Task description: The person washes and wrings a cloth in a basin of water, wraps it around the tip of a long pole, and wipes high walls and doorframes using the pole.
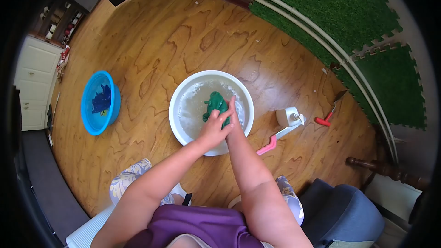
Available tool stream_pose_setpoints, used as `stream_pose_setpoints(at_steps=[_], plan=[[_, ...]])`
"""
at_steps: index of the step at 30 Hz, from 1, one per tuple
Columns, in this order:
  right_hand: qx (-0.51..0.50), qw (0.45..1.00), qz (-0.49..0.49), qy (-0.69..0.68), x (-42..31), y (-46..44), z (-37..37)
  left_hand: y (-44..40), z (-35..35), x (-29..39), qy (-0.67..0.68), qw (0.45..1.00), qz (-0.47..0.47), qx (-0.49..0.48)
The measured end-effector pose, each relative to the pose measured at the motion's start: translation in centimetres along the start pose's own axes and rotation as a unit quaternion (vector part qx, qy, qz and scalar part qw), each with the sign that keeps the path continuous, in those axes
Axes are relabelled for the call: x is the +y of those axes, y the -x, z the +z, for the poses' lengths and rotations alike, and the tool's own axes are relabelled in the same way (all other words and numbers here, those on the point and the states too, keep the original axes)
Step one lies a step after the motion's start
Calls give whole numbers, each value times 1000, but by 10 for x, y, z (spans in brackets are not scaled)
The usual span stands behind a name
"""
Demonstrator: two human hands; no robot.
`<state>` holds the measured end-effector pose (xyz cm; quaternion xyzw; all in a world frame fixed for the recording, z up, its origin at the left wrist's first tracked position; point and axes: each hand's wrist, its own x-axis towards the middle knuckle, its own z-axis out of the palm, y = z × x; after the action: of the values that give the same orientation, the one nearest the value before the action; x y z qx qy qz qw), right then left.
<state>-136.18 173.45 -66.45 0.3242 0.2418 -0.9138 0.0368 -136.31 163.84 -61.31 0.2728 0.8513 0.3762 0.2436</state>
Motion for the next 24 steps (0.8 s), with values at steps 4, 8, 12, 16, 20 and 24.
stream_pose_setpoints(at_steps=[4, 8, 12, 16, 20, 24], plan=[[-71, 989, 53, -119, -9, 25, 26, 0, 12, -2, -115, 979, 112, 129], [5, 1000, 4, -16, -2, 18, 27, -10, 8, -11, -126, 962, 132, 201], [82, 993, -43, 79, 17, -3, 10, -13, 4, -24, -121, 966, 114, 198], [74, 993, -35, 90, 37, -19, -2, -21, -6, -40, -135, 980, -15, 143], [116, 879, -137, 441, 36, -22, -28, -23, -26, -114, -43, 960, -215, 172], [191, 780, -211, 558, 65, -40, -89, -19, -16, -176, -38, 958, -256, 125]])
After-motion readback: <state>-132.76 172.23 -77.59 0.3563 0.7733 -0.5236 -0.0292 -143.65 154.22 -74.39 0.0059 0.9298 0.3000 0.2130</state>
